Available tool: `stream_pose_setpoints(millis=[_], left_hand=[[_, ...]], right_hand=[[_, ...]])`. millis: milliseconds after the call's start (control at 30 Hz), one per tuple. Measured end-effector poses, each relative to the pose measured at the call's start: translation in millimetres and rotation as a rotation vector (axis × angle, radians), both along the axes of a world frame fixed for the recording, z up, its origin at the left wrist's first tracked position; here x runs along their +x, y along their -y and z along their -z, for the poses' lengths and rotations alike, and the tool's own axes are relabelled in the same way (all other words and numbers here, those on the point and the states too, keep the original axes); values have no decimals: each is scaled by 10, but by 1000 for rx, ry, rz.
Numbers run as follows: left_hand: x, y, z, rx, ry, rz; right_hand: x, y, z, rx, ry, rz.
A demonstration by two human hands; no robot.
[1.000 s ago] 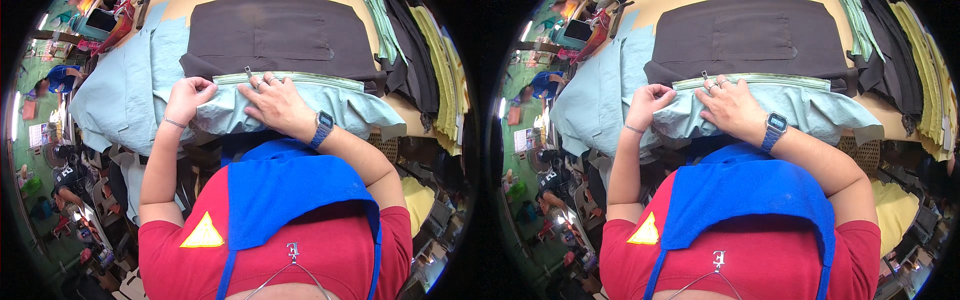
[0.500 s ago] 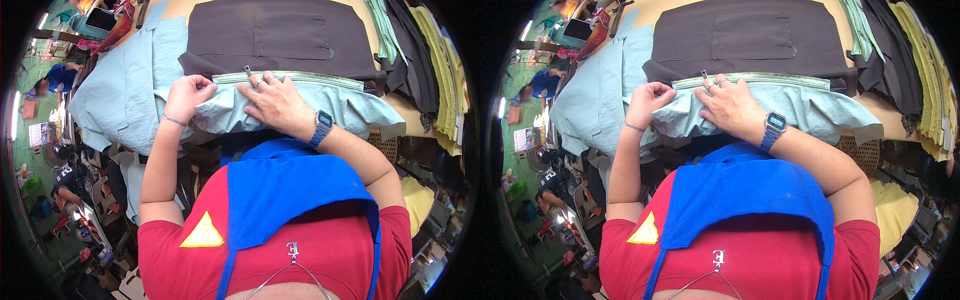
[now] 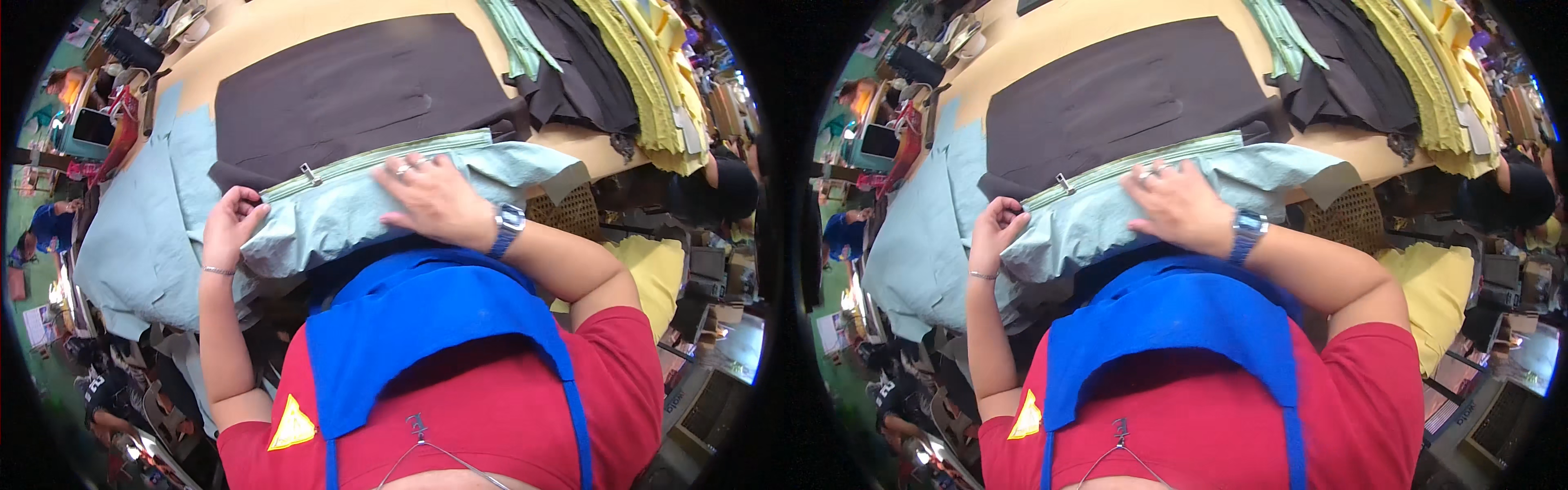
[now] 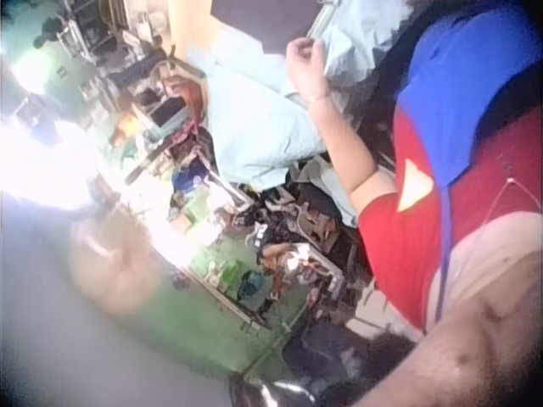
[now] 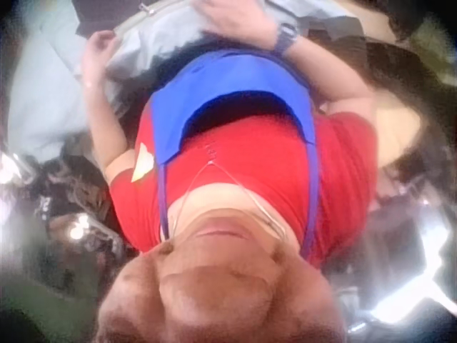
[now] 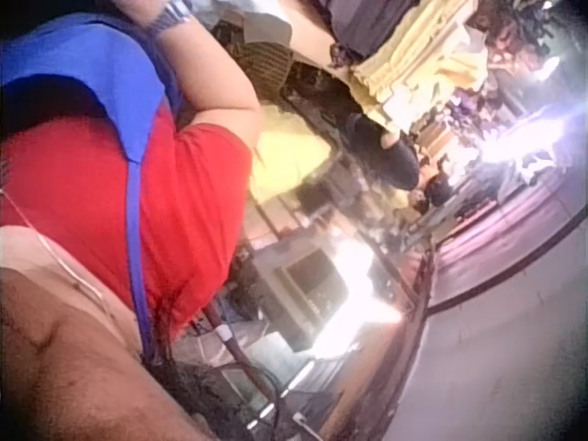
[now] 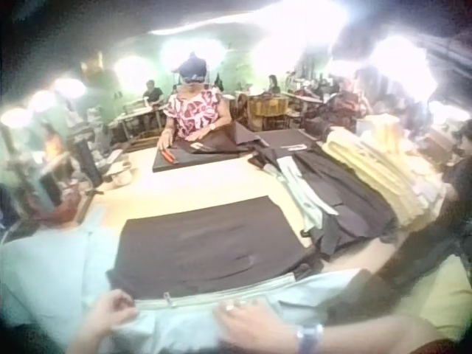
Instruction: The person places a fabric piece with a zipper onto the work surface and repeatedly positions and aligns lining fabric panels along the zipper by hand.
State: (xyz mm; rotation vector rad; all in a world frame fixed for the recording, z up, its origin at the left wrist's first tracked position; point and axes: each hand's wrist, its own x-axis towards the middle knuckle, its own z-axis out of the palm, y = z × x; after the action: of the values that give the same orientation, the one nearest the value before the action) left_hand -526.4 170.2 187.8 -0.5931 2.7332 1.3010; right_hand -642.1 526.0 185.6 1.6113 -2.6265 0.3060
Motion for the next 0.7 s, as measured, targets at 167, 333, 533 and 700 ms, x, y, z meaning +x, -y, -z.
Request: stream_pose_setpoints(millis=[167, 333, 533, 700], left_hand=[[20, -21, 58, -99, -49, -10], [-53, -40, 26, -138, -176, 86], [-263, -31, -157, -77, 0, 212], [-699, 307, -264, -245, -137, 354]], right_hand=[[-264, -778, -319, 132, -183, 137], [-717, -1088, -582, 150, -60, 254], [-1209, -755, -329, -13, -277, -459], [-1482, -301, -334, 57, -326, -878]])
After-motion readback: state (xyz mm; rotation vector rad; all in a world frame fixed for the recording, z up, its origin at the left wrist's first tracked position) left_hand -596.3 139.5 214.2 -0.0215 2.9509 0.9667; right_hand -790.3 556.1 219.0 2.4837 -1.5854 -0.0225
